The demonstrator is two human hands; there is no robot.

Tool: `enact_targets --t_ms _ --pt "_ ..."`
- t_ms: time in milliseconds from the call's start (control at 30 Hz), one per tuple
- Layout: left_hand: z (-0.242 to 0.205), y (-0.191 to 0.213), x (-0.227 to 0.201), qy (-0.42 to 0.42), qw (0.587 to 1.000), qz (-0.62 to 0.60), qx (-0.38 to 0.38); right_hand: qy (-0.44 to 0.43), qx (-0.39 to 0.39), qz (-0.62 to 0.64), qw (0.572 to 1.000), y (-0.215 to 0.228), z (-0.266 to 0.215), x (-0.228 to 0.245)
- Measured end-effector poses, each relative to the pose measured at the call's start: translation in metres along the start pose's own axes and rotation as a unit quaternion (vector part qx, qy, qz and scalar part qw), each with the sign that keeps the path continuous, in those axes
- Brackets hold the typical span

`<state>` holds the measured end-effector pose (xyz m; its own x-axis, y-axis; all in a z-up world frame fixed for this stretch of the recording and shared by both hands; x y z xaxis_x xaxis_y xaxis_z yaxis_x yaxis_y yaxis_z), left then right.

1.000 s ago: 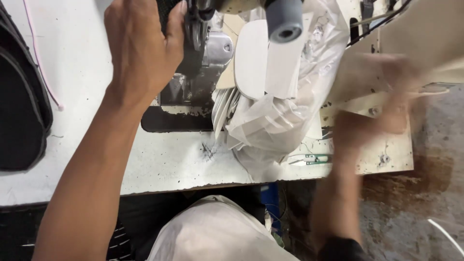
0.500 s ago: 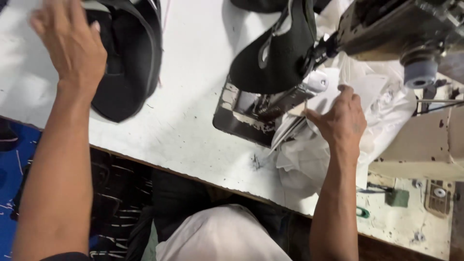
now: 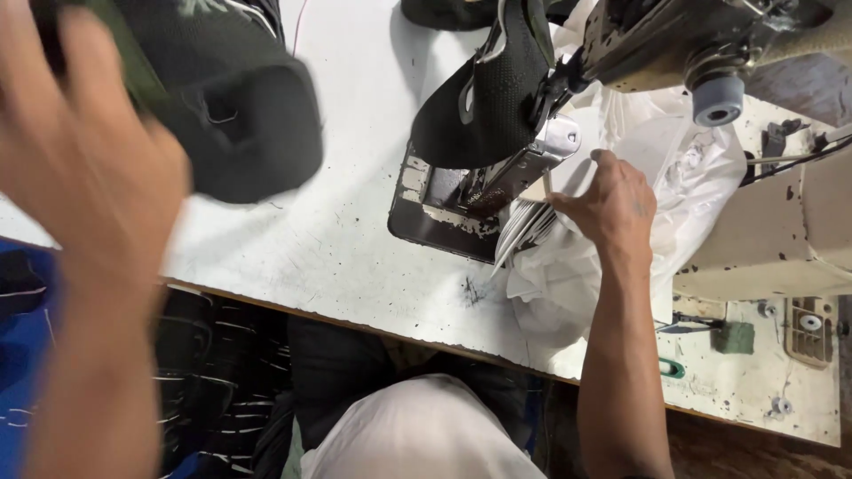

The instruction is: The person uses a sewing machine to stitch a white insole onto a black slipper sole. They repeatedly pick up a slipper, align the insole, guide the sole under the needle, and then place the finished slipper onto a stack on the table.

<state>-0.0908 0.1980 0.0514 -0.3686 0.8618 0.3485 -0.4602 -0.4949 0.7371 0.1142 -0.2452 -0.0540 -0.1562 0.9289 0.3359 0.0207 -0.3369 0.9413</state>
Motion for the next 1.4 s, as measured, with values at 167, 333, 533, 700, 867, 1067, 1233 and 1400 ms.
enact_targets --t_ms 167,333,533,700,867,1067,1233,1400 --pt "-0.113 0.005 -0.124 0.017 0.984 -0.165 0.059 0.095 -0.102 0.017 0.990 0.009 -0.024 0.021" --pt "-0.157 0.028 -0.174 -0.103 0.952 -0.284 0.044 0.058 -0.066 0.014 0.996 0.020 -0.016 0.038" --pt "-0.118 0.022 -0.200 -0.185 0.919 -0.267 0.225 0.071 -0.085 0.049 0.993 0.018 -0.009 0.016" --pt "-0.076 0.043 -0.130 -0.022 0.893 -0.429 0.136 0.145 -0.128 0.156 0.969 0.029 -0.035 0.005" --pt "-0.065 0.043 -0.062 0.172 0.721 -0.671 0.006 0.153 -0.028 0.474 0.866 0.027 -0.045 -0.009" --pt "-0.126 -0.038 -0.081 0.276 0.549 -0.783 0.098 0.204 -0.163 0.534 0.804 0.089 -0.112 0.019" --pt "-0.144 -0.037 -0.088 0.269 0.524 -0.797 0.131 0.246 0.027 0.531 0.810 -0.024 -0.117 0.122" --pt "-0.143 -0.034 -0.089 0.270 0.557 -0.775 0.129 0.244 0.122 0.532 0.801 -0.065 -0.120 0.192"
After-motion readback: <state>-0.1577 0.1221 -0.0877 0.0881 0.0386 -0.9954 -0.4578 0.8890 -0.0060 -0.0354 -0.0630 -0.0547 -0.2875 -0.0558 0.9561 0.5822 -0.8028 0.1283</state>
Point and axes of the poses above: each hand's wrist, its own z-axis towards the middle knuckle, its own y-axis out of the back of the hand, x = y × z, the point moved 9 cm from there along z, towards the middle knuckle, and after that the axes turned 12 degrees about z, right-handed, at the moved point
